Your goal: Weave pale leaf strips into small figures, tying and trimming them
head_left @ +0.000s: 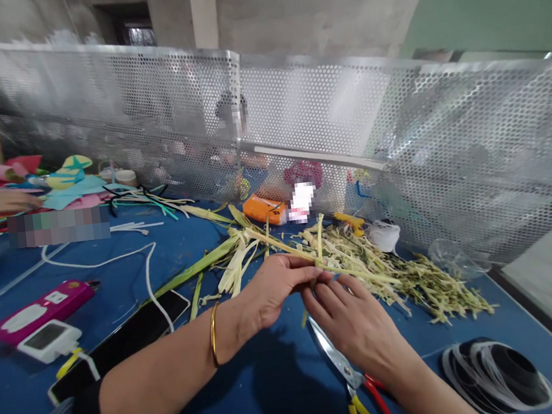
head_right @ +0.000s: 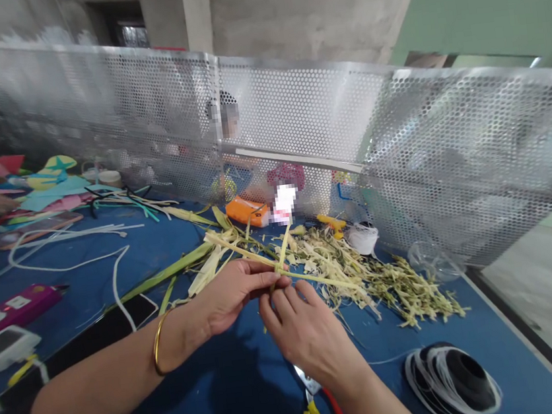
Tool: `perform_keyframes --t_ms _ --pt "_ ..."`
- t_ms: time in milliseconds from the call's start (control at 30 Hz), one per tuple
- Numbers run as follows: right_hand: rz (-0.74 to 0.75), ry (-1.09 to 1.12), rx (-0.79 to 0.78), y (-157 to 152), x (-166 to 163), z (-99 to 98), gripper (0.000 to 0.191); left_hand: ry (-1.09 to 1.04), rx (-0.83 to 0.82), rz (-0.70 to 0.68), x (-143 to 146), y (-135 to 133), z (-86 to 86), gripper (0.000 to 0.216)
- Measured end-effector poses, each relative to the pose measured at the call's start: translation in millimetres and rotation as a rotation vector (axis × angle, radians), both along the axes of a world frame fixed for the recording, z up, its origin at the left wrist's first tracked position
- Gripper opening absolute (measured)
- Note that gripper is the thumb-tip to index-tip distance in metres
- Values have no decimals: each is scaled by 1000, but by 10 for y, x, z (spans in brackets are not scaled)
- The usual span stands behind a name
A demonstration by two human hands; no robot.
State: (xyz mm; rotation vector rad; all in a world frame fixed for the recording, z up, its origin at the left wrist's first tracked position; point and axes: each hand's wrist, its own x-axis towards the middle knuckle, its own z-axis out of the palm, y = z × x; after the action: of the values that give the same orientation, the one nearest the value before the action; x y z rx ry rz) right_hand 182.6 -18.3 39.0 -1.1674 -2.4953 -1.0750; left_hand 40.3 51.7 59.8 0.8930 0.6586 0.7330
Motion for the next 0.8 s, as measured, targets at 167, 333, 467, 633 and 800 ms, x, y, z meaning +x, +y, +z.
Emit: perform_keyframes --t_ms 167,333,467,633,800 --pt "77 100 38 -4 -19 -43 24 25 18 -1 21 -32 -17 9" --pt "194 234 -10 -36 -37 -55 18 25 55 35 39 -89 -20 15" --pt "279 300 -10 -60 -47 -63 18 24 91 75 43 -109 -23 17" --pt "308 305 3 -74 -79 -100 20 38 78 101 50 -126 -25 16" --pt "280 244 -8 -64 -100 -81 28 107 36 112 51 -74 -26 12"
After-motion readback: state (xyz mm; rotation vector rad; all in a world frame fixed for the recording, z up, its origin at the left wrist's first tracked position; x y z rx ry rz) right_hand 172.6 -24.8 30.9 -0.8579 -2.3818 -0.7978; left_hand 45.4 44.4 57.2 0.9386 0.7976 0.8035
